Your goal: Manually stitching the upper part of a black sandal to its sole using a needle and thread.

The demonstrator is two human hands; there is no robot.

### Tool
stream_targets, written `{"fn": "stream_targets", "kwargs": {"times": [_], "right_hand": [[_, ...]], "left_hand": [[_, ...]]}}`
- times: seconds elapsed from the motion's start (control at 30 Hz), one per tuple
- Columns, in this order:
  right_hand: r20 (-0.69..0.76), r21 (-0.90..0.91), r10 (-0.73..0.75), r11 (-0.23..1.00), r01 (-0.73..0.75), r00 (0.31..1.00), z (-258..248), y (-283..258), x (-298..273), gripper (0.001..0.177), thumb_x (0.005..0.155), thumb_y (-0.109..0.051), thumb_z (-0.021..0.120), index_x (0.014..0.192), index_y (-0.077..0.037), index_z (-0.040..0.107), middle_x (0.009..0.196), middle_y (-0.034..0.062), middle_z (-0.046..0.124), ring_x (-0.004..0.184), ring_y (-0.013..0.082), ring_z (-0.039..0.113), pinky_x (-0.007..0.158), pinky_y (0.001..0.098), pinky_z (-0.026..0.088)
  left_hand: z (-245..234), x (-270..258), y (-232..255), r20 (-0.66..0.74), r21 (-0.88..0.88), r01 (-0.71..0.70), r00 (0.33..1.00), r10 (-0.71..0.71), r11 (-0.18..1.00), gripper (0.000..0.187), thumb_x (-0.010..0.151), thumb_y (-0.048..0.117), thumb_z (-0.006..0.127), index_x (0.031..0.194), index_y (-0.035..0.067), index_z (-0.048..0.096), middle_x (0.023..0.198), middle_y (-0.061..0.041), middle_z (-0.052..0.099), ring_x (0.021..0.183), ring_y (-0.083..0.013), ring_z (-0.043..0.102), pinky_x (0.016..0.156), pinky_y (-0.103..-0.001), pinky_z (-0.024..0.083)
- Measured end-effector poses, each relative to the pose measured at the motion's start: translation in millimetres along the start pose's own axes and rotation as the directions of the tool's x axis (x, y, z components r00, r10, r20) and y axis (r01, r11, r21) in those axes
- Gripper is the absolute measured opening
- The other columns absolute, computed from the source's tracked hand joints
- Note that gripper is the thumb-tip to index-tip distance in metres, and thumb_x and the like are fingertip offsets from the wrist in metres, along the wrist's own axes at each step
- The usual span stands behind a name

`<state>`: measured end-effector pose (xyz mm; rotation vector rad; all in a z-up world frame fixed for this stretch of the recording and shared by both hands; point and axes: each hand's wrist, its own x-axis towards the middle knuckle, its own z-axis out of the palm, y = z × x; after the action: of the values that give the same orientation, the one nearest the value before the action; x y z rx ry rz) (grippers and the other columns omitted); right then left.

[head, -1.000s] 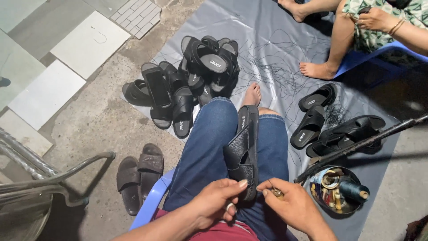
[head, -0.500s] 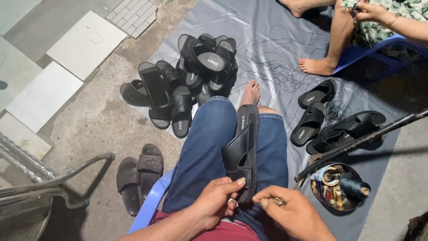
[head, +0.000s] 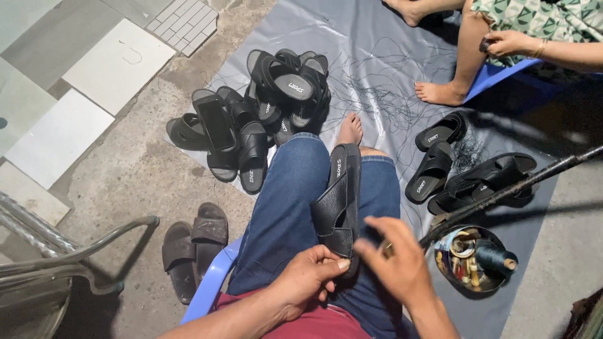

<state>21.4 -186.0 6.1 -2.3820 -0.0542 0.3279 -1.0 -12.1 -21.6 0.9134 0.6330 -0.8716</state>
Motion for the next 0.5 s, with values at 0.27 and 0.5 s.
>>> {"fn": "stream_targets", "kwargs": {"times": [0.27,0.5], "right_hand": [[-0.028,0.089,-0.086,0.992,0.088,0.996,-5,7,-23,0.042,0.088,-0.028,0.04,0.128,-0.017,0.052,0.105,0.0067,0.051,0.102,0.0157,0.052,0.091,0.0295,0.039],[-0.243,0.121,-0.325,0.925,0.361,0.914,16,13,-44,0.029,0.084,-0.013,0.053,0.11,-0.008,0.063,0.089,0.0075,0.061,0.08,0.0142,0.06,0.073,0.0229,0.047]], "left_hand": [[2,-5,6,-0.051,-0.016,0.027,0.998,-0.028,1.0,0.012,0.082,0.01,0.066,0.08,0.009,0.055,0.068,-0.003,0.054,0.043,-0.0055,0.044,0.03,-0.016,0.028],[2,-9,9,-0.038,-0.034,0.014,0.999,-0.015,0.999,0.013,0.081,0.011,0.067,0.08,0.007,0.055,0.068,-0.004,0.055,0.042,-0.0063,0.045,0.029,-0.017,0.03]]}}
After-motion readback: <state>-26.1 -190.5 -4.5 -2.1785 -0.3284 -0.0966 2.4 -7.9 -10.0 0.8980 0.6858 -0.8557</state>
